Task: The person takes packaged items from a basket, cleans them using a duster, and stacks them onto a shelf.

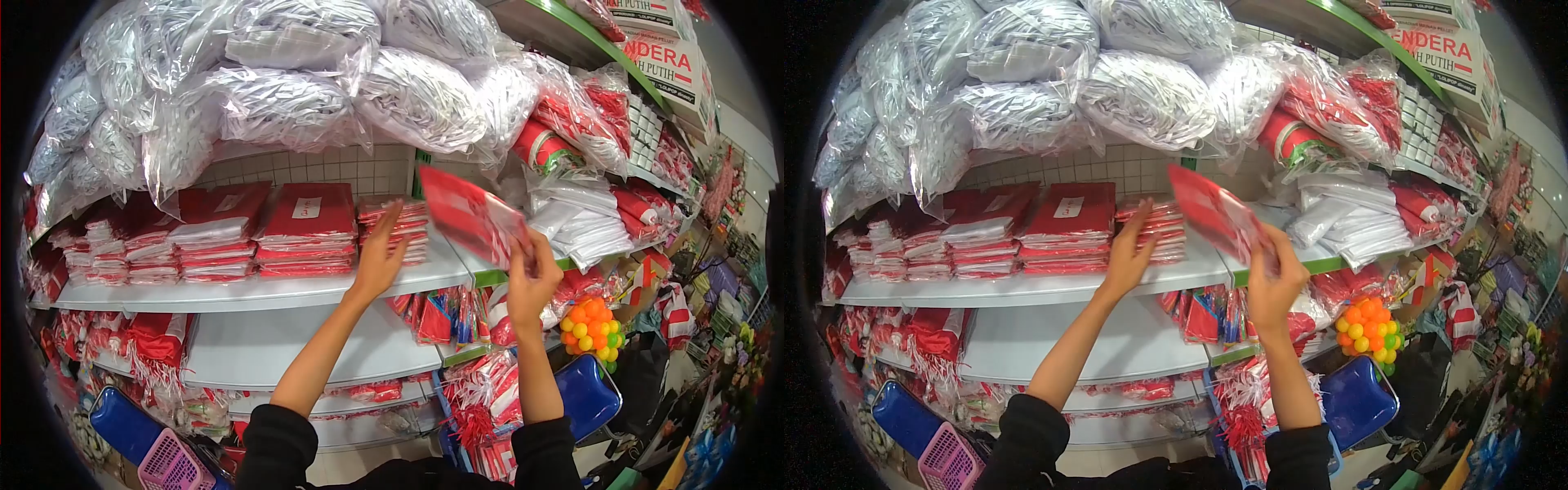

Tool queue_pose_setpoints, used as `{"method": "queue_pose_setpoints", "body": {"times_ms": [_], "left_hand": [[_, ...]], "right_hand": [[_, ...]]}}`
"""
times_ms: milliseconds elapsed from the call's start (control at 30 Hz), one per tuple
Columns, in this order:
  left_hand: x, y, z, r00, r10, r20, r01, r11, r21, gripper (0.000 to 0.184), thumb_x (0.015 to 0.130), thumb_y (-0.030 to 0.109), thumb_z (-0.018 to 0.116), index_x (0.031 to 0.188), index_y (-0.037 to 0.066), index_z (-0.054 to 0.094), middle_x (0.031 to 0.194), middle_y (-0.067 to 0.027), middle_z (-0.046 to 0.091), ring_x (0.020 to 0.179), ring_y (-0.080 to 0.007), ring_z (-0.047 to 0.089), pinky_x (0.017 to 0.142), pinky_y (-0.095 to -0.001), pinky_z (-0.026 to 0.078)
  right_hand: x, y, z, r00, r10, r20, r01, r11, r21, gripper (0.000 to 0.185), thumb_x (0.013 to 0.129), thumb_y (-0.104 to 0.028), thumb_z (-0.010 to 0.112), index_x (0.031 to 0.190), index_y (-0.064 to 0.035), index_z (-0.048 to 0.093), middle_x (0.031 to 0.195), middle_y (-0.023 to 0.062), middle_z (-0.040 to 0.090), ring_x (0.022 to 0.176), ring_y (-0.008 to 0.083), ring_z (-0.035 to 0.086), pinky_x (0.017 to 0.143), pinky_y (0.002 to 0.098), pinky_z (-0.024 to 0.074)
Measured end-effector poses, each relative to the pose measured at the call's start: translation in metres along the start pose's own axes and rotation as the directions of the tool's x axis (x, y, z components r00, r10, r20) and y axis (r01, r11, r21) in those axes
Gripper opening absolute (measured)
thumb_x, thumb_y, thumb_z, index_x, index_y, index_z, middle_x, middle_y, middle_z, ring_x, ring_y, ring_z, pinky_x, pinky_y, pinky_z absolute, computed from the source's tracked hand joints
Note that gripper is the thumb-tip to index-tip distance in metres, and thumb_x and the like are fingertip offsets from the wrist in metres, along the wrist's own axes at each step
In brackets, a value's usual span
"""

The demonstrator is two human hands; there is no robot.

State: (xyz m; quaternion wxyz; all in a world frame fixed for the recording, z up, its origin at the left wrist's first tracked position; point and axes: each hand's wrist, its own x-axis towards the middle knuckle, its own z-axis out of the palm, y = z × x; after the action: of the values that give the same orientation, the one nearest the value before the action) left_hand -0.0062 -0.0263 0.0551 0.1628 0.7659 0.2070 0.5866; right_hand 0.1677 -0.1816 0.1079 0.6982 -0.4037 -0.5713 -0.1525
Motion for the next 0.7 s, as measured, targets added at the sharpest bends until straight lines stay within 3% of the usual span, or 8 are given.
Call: {"method": "queue_pose_setpoints", "body": {"times_ms": [33, 67, 167, 367, 467, 567, 600, 700], "left_hand": [[0.007, -0.003, 0.006, 0.997, 0.078, -0.013, -0.07, 0.943, 0.325, 0.055, 0.088, 0.021, 0.052, 0.135, -0.001, 0.035, 0.138, -0.0162, 0.039, 0.129, -0.0278, 0.036, 0.108, -0.0442, 0.026], [0.01, -0.007, 0.011, 0.988, 0.154, 0.0, -0.121, 0.78, 0.615, 0.058, 0.087, 0.022, 0.053, 0.136, -0.001, 0.033, 0.14, -0.0172, 0.036, 0.132, -0.0295, 0.032, 0.109, -0.0467, 0.022], [-0.001, -0.045, 0.035, 0.996, 0.065, 0.063, -0.089, 0.828, 0.554, 0.065, 0.083, 0.024, 0.057, 0.137, 0.0, 0.031, 0.141, -0.0204, 0.032, 0.134, -0.0331, 0.025, 0.111, -0.0496, 0.012], [-0.006, -0.048, 0.038, 0.992, 0.104, 0.069, -0.125, 0.814, 0.567, 0.066, 0.076, 0.022, 0.061, 0.134, 0.0, 0.036, 0.138, -0.0191, 0.035, 0.13, -0.0323, 0.031, 0.11, -0.0512, 0.017], [-0.007, -0.048, 0.039, 0.992, 0.097, 0.079, -0.125, 0.798, 0.59, 0.06, 0.073, 0.023, 0.062, 0.125, -0.002, 0.045, 0.134, -0.0199, 0.04, 0.128, -0.0328, 0.033, 0.109, -0.052, 0.018], [-0.008, -0.045, 0.038, 0.993, 0.069, 0.099, -0.113, 0.817, 0.565, 0.05, 0.07, 0.021, 0.064, 0.114, -0.001, 0.055, 0.127, -0.0203, 0.045, 0.125, -0.0331, 0.036, 0.108, -0.0531, 0.02], [-0.008, -0.045, 0.037, 0.993, 0.059, 0.102, -0.106, 0.825, 0.556, 0.049, 0.07, 0.021, 0.064, 0.113, -0.001, 0.056, 0.125, -0.0205, 0.047, 0.125, -0.0334, 0.037, 0.108, -0.053, 0.02], [-0.006, -0.047, 0.039, 0.992, 0.1, 0.075, -0.125, 0.802, 0.585, 0.052, 0.07, 0.024, 0.063, 0.115, -0.001, 0.055, 0.121, -0.0211, 0.05, 0.124, -0.0338, 0.037, 0.108, -0.0524, 0.02]], "right_hand": [[0.005, -0.003, 0.008, 0.995, -0.102, -0.002, 0.101, 0.99, -0.097, 0.021, 0.082, 0.005, 0.056, 0.102, 0.0012, 0.06, 0.098, 0.012, 0.066, 0.087, 0.0182, 0.064, 0.073, 0.0271, 0.0487], [0.01, 0.006, 0.019, 0.975, -0.217, 0.053, 0.224, 0.958, -0.181, 0.027, 0.078, 0.007, 0.056, 0.103, -0.001, 0.061, 0.103, 0.0141, 0.065, 0.091, 0.025, 0.065, 0.073, 0.031, 0.0503], [0.024, 0.032, 0.063, 0.855, -0.496, 0.154, 0.518, 0.802, -0.297, 0.03, 0.073, 0.005, 0.057, 0.102, -0.0031, 0.062, 0.102, 0.0122, 0.065, 0.089, 0.028, 0.064, 0.073, 0.0344, 0.0515], [0.049, 0.059, 0.129, 0.785, -0.58, 0.217, 0.62, 0.739, -0.265, 0.019, 0.075, -0.001, 0.056, 0.093, -0.0035, 0.062, 0.094, 0.0118, 0.066, 0.088, 0.0287, 0.064, 0.076, 0.0367, 0.0506], [0.044, 0.069, 0.156, 0.694, -0.605, 0.391, 0.708, 0.673, -0.214, 0.017, 0.075, -0.004, 0.054, 0.091, -0.0046, 0.062, 0.092, 0.0103, 0.066, 0.09, 0.0276, 0.063, 0.078, 0.0377, 0.0496], [0.018, 0.099, 0.181, 0.623, -0.099, 0.776, 0.562, 0.747, -0.356, 0.022, 0.077, -0.013, 0.054, 0.098, -0.0083, 0.06, 0.093, 0.0108, 0.065, 0.09, 0.0275, 0.062, 0.085, 0.0421, 0.0454], [0.015, 0.104, 0.184, 0.684, -0.235, 0.69, 0.56, 0.776, -0.29, 0.021, 0.08, -0.015, 0.053, 0.099, -0.0092, 0.06, 0.091, 0.0125, 0.065, 0.09, 0.0268, 0.061, 0.091, 0.0429, 0.0409], [0.013, 0.118, 0.183, 0.717, -0.262, 0.646, 0.494, 0.845, -0.205, 0.021, 0.083, -0.016, 0.052, 0.1, -0.008, 0.06, 0.094, 0.0118, 0.065, 0.093, 0.0269, 0.061, 0.096, 0.0448, 0.0357]]}}
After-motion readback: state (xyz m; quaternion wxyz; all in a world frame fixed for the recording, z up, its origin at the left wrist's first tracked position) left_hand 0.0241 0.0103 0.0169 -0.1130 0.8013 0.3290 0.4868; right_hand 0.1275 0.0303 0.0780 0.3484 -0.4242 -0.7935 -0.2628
